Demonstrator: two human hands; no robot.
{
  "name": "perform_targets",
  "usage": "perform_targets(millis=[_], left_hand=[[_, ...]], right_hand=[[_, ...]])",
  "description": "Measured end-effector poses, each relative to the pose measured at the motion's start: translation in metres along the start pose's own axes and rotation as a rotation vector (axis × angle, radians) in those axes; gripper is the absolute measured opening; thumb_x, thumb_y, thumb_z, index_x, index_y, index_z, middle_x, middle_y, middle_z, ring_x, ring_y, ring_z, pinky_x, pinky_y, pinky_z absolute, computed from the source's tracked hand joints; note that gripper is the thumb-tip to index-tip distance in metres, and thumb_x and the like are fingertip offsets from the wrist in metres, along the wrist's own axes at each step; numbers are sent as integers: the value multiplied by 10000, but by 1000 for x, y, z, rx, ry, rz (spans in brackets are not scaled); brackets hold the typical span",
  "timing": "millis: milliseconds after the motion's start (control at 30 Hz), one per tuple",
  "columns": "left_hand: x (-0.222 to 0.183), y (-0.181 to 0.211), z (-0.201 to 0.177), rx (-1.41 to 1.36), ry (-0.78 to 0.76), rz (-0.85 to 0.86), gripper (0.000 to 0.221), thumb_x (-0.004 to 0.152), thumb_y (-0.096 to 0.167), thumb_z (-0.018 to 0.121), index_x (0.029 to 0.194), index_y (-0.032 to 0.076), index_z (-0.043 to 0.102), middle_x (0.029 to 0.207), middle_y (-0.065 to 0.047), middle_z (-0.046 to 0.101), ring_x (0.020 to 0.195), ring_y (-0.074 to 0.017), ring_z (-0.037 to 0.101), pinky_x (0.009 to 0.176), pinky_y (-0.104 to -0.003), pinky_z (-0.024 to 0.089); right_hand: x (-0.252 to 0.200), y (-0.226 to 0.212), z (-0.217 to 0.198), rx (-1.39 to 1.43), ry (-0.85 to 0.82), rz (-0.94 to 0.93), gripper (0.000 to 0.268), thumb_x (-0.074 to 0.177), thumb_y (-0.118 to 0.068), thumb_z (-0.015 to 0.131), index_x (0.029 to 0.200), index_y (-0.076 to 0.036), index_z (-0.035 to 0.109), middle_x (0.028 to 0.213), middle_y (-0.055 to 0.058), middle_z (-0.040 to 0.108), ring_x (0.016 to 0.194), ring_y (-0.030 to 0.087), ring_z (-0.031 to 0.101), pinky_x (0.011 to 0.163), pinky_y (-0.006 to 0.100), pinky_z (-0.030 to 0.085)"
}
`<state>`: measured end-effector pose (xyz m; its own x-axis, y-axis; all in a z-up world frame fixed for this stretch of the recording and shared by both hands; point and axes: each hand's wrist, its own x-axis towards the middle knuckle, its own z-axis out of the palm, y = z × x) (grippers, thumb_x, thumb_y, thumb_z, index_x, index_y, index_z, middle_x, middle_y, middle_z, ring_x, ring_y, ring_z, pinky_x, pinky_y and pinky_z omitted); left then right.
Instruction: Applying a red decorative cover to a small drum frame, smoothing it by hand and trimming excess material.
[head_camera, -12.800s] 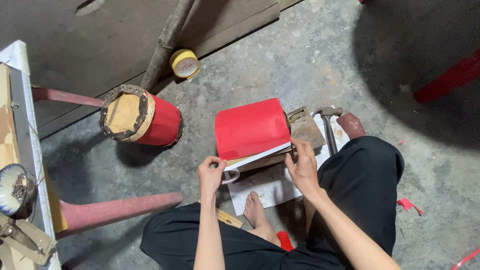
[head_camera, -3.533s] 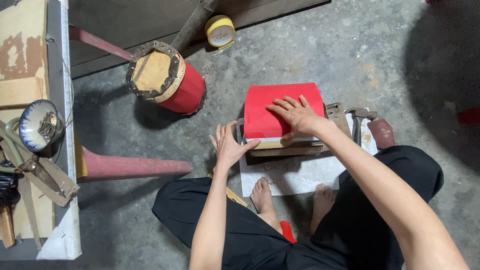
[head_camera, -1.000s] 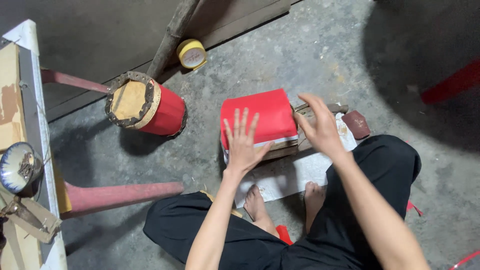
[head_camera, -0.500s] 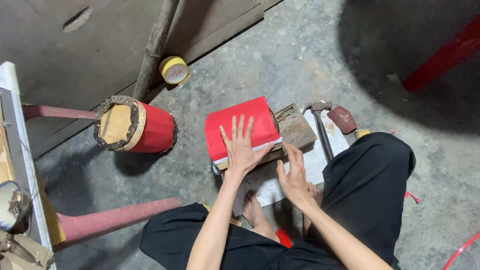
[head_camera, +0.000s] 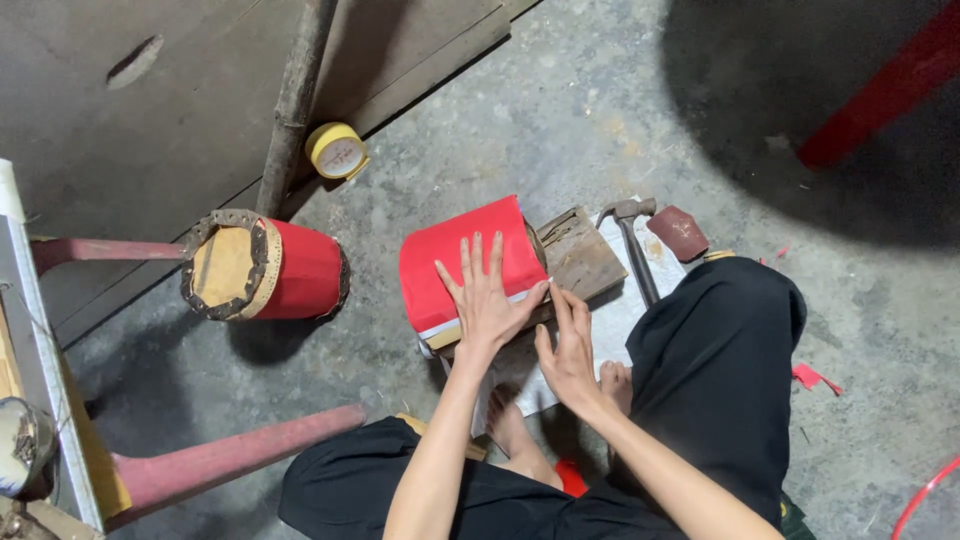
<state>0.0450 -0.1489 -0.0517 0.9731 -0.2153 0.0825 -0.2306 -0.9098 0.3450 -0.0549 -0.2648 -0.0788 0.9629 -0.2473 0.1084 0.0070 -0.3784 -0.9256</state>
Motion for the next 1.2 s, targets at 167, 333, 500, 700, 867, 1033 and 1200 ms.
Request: perform_targets(millis=[167, 333, 500, 700, 867, 1033, 1200], left_hand=[[0, 2, 1, 12, -8, -9, 988, 775, 698, 674, 1579, 207, 376, 1625, -182, 361, 1544, -376, 248, 1174, -742, -28], [1, -1, 0, 22, -63, 2, 908, 859, 657, 598, 1592, 184, 348, 1659, -198, 283, 1557, -390, 195, 1178, -727, -52], [1, -2, -2, -12, -109, 4, 913, 872, 654, 572, 1614, 192, 307, 1679, -201, 225, 1568, -402, 134, 1178, -718, -73], [0, -2, 0, -15, -95, 10, 908, 876, 641, 586, 1620, 211, 294, 1686, -197, 199, 1569, -407, 113, 1178, -716, -57], [-1, -3, 3, -8, -87, 20, 923, 878, 651, 576, 1628, 207, 271, 1687, -204, 189, 1571, -410, 98, 1175, -717, -62], [-2, -4, 3, -13, -73, 32, 925, 882, 652, 580, 1625, 194, 272, 1677, -221, 205, 1565, -422, 112, 1173, -725, -44], [-2, -5, 4, -39, -82, 21, 943, 877, 680, 566, 1624, 185, 274, 1674, -224, 218, 1565, -423, 120, 1176, -722, -56]], right_hand=[[6, -7, -4, 17, -1, 37, 630, 890, -28, 638, 1499, -55, 480, 1321, 174, 467, 1292, 376, 486, 1114, 491, 379], [14, -17, -12, 34, -13, 71, 570, 899, -26, 628, 1457, -59, 517, 1281, 154, 476, 1262, 359, 503, 1098, 475, 384], [19, -18, -14, 21, -23, 63, 534, 915, -16, 606, 1438, -84, 525, 1248, 127, 482, 1208, 341, 527, 1062, 472, 402], [18, -18, -15, -49, -3, -6, 500, 912, -6, 604, 1405, -68, 545, 1222, 139, 497, 1175, 359, 529, 1041, 471, 409], [17, -14, -13, -110, 3, -37, 477, 926, -24, 597, 1398, -71, 552, 1203, 131, 499, 1150, 337, 531, 1026, 455, 414], [15, -8, -18, -80, -26, -16, 487, 922, -34, 610, 1405, -76, 567, 1209, 130, 508, 1159, 325, 519, 1028, 455, 412], [13, -13, -17, 79, -26, 76, 583, 920, 2, 583, 1489, -89, 498, 1280, 160, 509, 1222, 357, 514, 1065, 485, 393]])
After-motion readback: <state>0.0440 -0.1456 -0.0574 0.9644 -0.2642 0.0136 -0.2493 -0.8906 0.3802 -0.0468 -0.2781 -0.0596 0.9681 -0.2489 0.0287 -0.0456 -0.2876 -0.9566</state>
